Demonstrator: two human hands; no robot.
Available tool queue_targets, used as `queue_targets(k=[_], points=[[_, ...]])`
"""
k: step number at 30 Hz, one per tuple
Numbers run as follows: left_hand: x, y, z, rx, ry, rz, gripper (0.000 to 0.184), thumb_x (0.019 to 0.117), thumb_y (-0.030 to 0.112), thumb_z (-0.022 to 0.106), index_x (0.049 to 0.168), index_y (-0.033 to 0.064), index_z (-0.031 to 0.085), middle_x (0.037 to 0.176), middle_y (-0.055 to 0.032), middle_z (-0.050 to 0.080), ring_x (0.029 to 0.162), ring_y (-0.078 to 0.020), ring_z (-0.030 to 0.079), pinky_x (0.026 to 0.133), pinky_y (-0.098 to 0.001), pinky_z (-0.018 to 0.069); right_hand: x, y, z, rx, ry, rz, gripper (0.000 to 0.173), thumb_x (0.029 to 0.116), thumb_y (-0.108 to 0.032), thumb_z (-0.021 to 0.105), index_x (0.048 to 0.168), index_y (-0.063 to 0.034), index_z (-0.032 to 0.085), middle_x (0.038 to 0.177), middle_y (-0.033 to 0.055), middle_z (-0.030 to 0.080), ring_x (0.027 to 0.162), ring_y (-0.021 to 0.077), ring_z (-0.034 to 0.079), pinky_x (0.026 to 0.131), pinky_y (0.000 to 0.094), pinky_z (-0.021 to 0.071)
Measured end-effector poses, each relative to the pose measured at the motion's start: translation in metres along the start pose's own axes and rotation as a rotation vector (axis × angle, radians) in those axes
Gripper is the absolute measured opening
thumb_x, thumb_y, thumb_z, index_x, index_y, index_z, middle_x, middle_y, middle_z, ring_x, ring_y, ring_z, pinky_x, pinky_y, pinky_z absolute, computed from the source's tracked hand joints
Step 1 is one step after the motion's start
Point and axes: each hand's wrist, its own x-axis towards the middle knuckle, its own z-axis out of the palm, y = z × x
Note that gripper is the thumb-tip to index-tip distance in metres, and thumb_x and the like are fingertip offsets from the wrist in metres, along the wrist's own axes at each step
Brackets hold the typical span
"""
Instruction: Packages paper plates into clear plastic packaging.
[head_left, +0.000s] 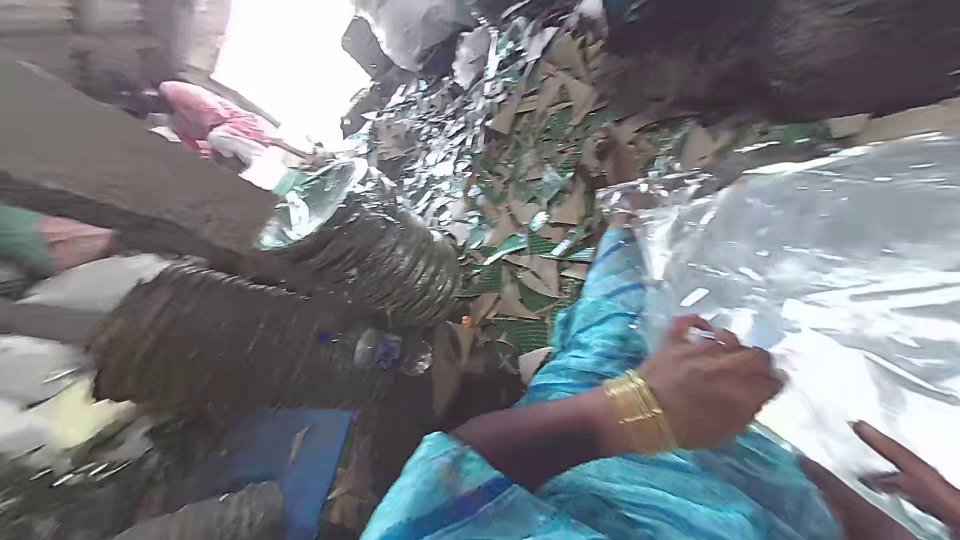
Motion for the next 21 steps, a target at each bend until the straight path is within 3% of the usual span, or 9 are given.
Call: queue_targets(k=[2,4,6,8,10,13,15,18,21], points=[[-0.005,0.003,-0.004,-0.008,0.077,0.029,0.014,0.0847,0.002,0.072,0.094,0.0087,0.080,0.096,-0.0054,0.076,0.092,-0.0222,0.071,0.096,-0.0479,0.0474,-0.008,-0.002,0.019,-0.147,0.096,0.014,0.024,0.1037,-0.025,0.059,0.119,-0.0141,0.074,0.134,0.0368,0.058,0.109,0.0492,0.064,0.087,0.0566,0.0495],[-0.012,0.009,-0.004,-0.006,0.146,0.037,0.013,0.0869,0.003,0.070,0.095,0.0066,0.079,0.096,-0.0067,0.077,0.090,-0.0223,0.072,0.095,-0.0475,0.0497,-0.009,-0.004,0.039,-0.324,0.199,0.010,0.033,0.1046,-0.036,0.050,0.114,-0.0193,0.076,0.133,0.0254,0.065,0.102,0.0400,0.069,0.081,0.0508,0.0526],[-0.017,0.010,-0.004,0.001,0.209,0.013,0.013,0.0903,0.009,0.068,0.095,0.0045,0.079,0.098,-0.0089,0.077,0.090,-0.0240,0.073,0.093,-0.0477,0.0516,-0.009,0.000,0.043,-0.419,0.177,0.042,0.028,0.0994,-0.023,0.053,0.104,-0.0108,0.078,0.134,0.0230,0.066,0.091,0.0383,0.072,0.073,0.0516,0.0550],[-0.022,0.002,-0.008,0.025,0.217,-0.034,0.017,0.0927,0.013,0.067,0.100,0.0024,0.078,0.102,-0.0116,0.077,0.091,-0.0273,0.073,0.092,-0.0511,0.0526,-0.009,0.005,0.031,-0.437,0.127,0.159,0.020,0.0860,0.002,0.062,0.098,-0.0005,0.078,0.129,0.0281,0.067,0.086,0.0444,0.073,0.071,0.0577,0.0563],[-0.025,-0.010,-0.010,0.025,0.179,-0.061,0.019,0.0932,0.009,0.066,0.106,0.0004,0.077,0.106,-0.0149,0.076,0.093,-0.0312,0.075,0.091,-0.0558,0.0535,-0.007,0.013,0.008,-0.499,0.135,0.285,0.023,0.0825,0.010,0.063,0.098,0.0024,0.078,0.123,0.0294,0.069,0.090,0.0485,0.072,0.073,0.0613,0.0551],[-0.035,-0.024,-0.010,0.022,0.091,-0.076,0.024,0.0907,-0.002,0.063,0.112,-0.0016,0.074,0.113,-0.0197,0.074,0.094,-0.0378,0.074,0.084,-0.0574,0.0573,-0.005,0.020,-0.025,-0.644,0.206,0.369,0.024,0.0847,0.008,0.059,0.097,0.0012,0.079,0.113,0.0264,0.073,0.098,0.0498,0.070,0.076,0.0644,0.0534],[-0.046,-0.031,-0.011,0.005,0.044,-0.077,0.023,0.0894,-0.007,0.060,0.107,-0.0020,0.075,0.114,-0.0220,0.072,0.095,-0.0416,0.073,0.083,-0.0591,0.0566,-0.005,0.013,-0.044,-0.670,0.140,0.528,0.023,0.0897,0.006,0.058,0.099,0.0019,0.079,0.121,0.0272,0.070,0.109,0.0502,0.066,0.086,0.0663,0.0499],[-0.067,-0.048,-0.012,-0.043,-0.008,-0.135,0.023,0.0888,-0.011,0.057,0.091,-0.0007,0.077,0.115,-0.0243,0.071,0.102,-0.0477,0.068,0.092,-0.0664,0.0492,-0.012,0.014,-0.065,-0.659,-0.037,0.850,0.027,0.0995,-0.004,0.054,0.115,-0.0026,0.077,0.139,0.0240,0.062,0.129,0.0469,0.056,0.104,0.0663,0.0403],[-0.087,-0.057,-0.005,-0.023,0.036,-0.249,0.026,0.0937,-0.006,0.054,0.100,0.0001,0.079,0.109,-0.0238,0.073,0.105,-0.0481,0.068,0.096,-0.0675,0.0464,-0.019,0.016,-0.073,-0.675,-0.090,0.942,0.034,0.0984,-0.003,0.054,0.127,-0.0082,0.073,0.140,0.0214,0.061,0.132,0.0445,0.054,0.105,0.0656,0.0390]])
